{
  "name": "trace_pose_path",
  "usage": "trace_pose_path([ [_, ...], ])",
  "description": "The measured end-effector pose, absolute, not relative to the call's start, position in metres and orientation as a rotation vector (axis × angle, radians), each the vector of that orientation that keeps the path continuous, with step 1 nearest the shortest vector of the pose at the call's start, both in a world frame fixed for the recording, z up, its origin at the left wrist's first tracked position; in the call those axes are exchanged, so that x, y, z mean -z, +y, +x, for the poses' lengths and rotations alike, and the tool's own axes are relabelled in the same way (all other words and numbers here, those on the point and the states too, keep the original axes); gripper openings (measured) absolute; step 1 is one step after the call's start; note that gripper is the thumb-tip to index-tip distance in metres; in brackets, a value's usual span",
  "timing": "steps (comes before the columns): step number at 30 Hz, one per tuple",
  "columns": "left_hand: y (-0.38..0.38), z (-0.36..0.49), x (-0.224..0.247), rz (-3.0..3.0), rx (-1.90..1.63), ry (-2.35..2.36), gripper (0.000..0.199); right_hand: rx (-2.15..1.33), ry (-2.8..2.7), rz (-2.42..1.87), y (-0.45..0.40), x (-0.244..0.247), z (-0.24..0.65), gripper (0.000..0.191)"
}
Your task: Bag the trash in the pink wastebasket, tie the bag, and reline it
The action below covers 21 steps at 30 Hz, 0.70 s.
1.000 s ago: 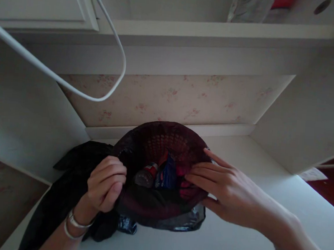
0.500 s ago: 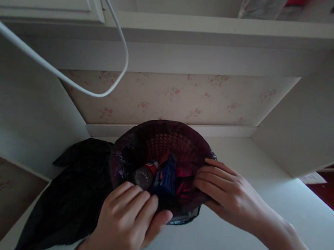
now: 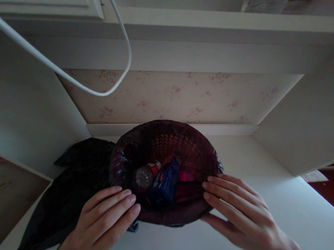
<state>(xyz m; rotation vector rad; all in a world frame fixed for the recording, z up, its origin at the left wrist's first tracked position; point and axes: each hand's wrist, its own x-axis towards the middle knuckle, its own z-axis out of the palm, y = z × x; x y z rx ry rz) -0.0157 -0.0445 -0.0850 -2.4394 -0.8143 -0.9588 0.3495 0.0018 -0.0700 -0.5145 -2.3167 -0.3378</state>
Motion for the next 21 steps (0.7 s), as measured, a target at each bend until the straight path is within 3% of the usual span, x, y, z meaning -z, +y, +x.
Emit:
trace_pose_path([
  [6,-0.005,-0.056,0.106,-2.249,1.134,-0.732,0.026,0.069,-2.305,-0.558,-0.003,0.053,0.354,0.054],
  [11,0.017,-0.086,0.116,-2.233,1.059,-0.908,0.056,0.153,-2.461,-0.700,0.026,0.039,0.347,0.062],
  [13,0.012,-0.077,0.108,-2.077,1.179,-0.947,0.062,0.160,-2.531,-0.711,0.038,0.036,0.341,0.063],
  [17,-0.016,-0.028,0.081,-1.943,1.479,-0.990,0.061,0.106,-2.632,-0.657,0.057,0.036,0.331,0.052],
  [21,-0.034,0.020,0.064,-2.398,1.202,-0.915,0.038,0.047,-2.630,-0.639,0.062,0.046,0.327,0.022],
])
